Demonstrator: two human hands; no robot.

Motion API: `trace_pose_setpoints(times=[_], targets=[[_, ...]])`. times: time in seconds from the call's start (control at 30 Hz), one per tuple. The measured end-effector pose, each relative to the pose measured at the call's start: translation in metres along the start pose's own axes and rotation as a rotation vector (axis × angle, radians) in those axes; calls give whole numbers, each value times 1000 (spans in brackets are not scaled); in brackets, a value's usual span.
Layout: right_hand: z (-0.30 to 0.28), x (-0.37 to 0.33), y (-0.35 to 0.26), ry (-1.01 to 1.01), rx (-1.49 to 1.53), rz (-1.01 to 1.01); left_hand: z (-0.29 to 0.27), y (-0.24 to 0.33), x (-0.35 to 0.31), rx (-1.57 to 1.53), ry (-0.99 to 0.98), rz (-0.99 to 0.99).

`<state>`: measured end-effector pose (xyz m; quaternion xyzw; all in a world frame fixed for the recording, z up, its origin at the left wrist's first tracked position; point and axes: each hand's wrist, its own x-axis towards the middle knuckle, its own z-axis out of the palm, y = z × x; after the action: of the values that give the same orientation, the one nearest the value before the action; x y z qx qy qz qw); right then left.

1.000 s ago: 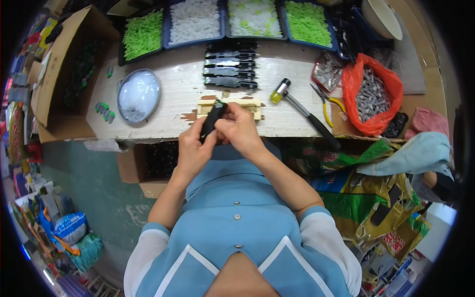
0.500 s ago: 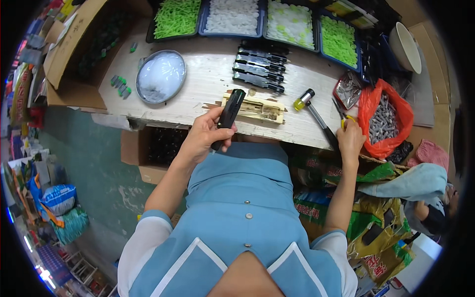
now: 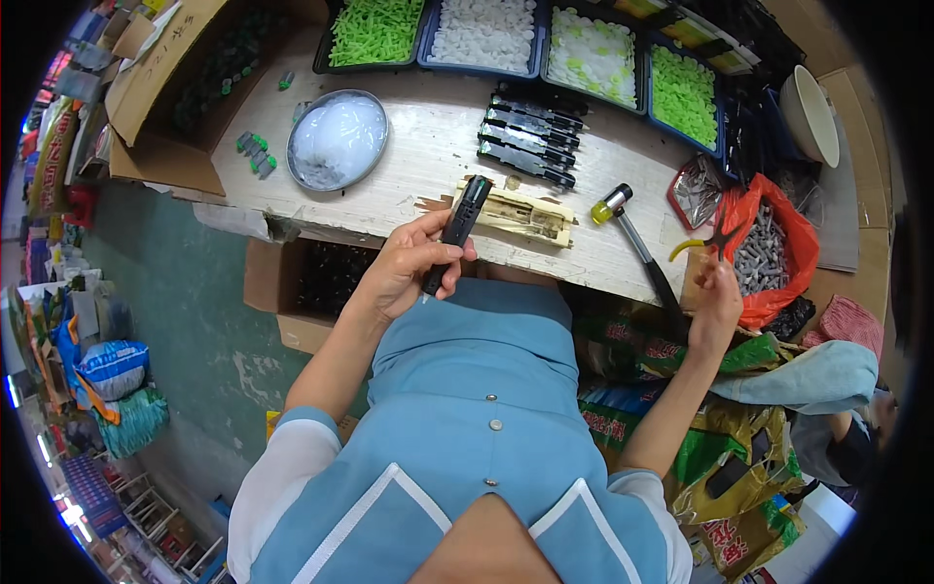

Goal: Assembling small plastic components into a larger unit using an assembly jig and hand tools.

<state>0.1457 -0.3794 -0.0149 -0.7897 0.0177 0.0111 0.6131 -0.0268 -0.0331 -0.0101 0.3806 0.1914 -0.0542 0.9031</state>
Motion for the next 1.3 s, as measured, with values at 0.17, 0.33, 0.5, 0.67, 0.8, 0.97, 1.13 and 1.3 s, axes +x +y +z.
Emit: trace_pose_setpoints(times=[0.17,0.33,0.5,0.67,0.8,0.97,1.13,1.3], targets=[[37,-30,-22,-485,1019,119,10,-3,-2,23,38,39],[82,-48,-8,-792,1224,241,16,-8,-5,208,160,75],[105,-63,-27,-796,1041,393,3,-25,-2,745,186,384],[108,-71,-27,-799,842,397,4,-28,-3,817,248,406],[113,-75,-25,-795,784,417,8,-22,-7,972,274,447],[120,-81,-27,-799,699,436,6,-20,-8,1009,285,466],[125,-87,-20,-824,525,357,6,-22,-7,960,290,493],[134,-96,-16,-777,286,148,5,-15,-8,238,226,69]])
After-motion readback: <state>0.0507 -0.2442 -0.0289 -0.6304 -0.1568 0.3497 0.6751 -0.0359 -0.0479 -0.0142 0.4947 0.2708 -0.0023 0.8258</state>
